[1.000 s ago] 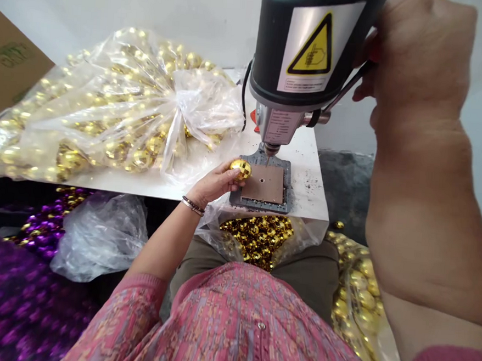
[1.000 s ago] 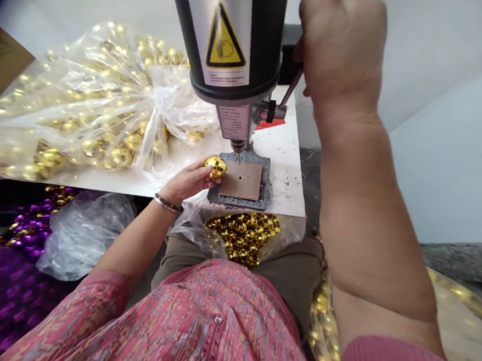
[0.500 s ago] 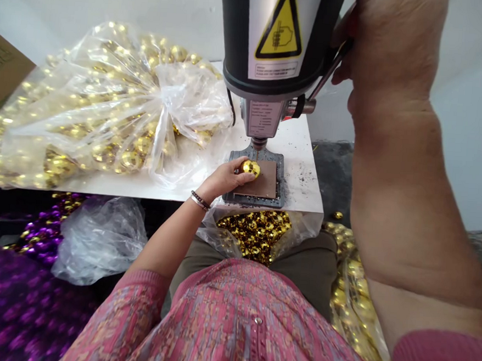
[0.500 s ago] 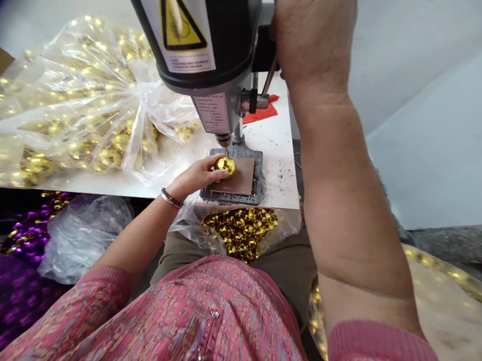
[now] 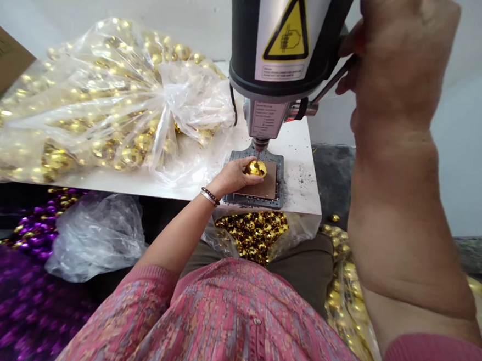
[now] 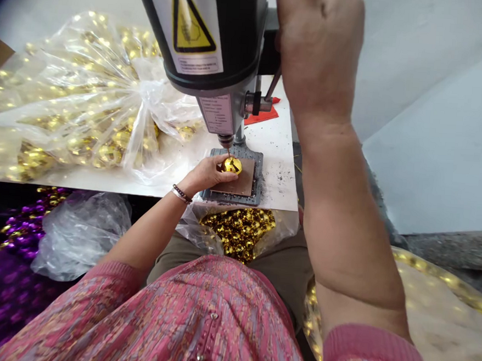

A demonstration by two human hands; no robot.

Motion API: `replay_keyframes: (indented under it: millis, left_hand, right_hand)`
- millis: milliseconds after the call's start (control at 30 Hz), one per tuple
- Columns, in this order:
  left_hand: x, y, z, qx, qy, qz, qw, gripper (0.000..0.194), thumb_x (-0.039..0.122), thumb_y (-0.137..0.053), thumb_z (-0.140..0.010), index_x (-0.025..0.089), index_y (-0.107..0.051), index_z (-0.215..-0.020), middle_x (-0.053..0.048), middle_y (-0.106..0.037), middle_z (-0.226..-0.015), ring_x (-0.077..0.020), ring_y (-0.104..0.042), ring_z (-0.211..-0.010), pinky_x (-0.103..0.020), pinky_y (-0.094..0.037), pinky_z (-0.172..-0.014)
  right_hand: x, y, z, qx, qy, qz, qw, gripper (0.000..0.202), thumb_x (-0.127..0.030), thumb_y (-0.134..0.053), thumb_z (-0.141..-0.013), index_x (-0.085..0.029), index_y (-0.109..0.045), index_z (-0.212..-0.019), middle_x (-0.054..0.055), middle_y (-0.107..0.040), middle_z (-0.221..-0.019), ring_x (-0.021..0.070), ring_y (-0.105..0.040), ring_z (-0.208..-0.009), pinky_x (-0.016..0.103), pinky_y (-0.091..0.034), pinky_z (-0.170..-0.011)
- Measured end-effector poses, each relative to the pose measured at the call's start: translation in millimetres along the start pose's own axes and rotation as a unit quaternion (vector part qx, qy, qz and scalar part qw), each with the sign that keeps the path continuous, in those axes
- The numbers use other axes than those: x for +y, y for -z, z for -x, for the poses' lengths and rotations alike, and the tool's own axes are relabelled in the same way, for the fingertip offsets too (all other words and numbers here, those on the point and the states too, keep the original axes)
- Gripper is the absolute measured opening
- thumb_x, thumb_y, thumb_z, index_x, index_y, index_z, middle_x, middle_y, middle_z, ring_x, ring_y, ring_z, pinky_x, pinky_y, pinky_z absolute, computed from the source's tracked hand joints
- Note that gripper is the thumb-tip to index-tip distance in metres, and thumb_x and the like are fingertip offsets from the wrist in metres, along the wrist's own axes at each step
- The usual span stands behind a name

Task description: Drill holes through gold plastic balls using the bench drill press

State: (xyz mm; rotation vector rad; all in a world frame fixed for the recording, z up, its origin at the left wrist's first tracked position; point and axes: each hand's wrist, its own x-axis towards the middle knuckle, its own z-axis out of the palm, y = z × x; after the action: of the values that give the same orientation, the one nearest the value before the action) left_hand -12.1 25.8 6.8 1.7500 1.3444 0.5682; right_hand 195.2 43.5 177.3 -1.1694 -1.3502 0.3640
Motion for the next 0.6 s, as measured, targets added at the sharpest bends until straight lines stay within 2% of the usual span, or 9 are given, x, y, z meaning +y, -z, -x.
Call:
replay_keyframes:
  millis: [133, 300, 433, 600]
  left_hand:
    - [-5.2, -2.1, -1.6, 0.0, -0.006, 0.011, 1.0, 0.059, 0.03, -0.091, -0.078, 0.017, -0.079, -0.134, -0.006, -0.085, -0.11, -0.021, -0.074, -0.096, -0.031, -0.058, -0.089]
    - [-4.3, -1.9, -0.7, -0.009, -0.012, 0.0, 1.0, 0.058, 0.031, -0.089, -0.08, 0.017, -0.078, -0.135, -0.006, -0.084, -0.112, -0.0208, -0.073, -0.096, -0.031, -0.056, -0.09]
    - [-4.1, -2.5, 0.8, -0.006, -0.016, -0.011, 1.0, 0.056, 0.032, -0.088, -0.082, 0.017, -0.078, -0.135, -0.005, -0.083, -0.113, -0.0206, -0.072, -0.097, -0.031, -0.055, -0.09]
    - [-8.0, -4.3, -1.4, 0.002, -0.034, -0.025, 0.999, 0.053, 0.031, -0.089, -0.082, 0.017, -0.078, -0.132, -0.007, -0.082, -0.118, -0.0239, -0.073, -0.105, -0.034, -0.057, -0.097]
  right_hand:
    - [-2.4, 6.6, 48.1, 0.03, 0.076, 0.049, 0.995, 0.033, -0.038, -0.045, -0.107, -0.021, -0.034, -0.081, -0.005, -0.046, -0.073, 0.0019, -0.039, -0.062, 0.022, -0.033, -0.064]
    - [11.2, 11.7, 95.1, 0.065, 0.108, 0.075, 0.989, 0.022, -0.034, -0.051, -0.093, -0.021, -0.043, -0.078, -0.005, -0.045, -0.069, 0.0042, -0.04, -0.064, 0.024, -0.036, -0.069]
    - [24.2, 7.3, 108.0, 0.079, 0.131, 0.081, 0.985, 0.014, -0.029, -0.052, -0.087, -0.021, -0.047, -0.077, -0.005, -0.047, -0.069, 0.0051, -0.038, -0.062, 0.023, -0.036, -0.065]
    - [44.7, 1.0, 115.0, 0.121, 0.196, 0.087, 0.969, 0.015, -0.03, -0.052, -0.094, -0.02, -0.056, -0.084, -0.005, -0.052, -0.07, 0.0044, -0.046, -0.063, 0.022, -0.041, -0.065]
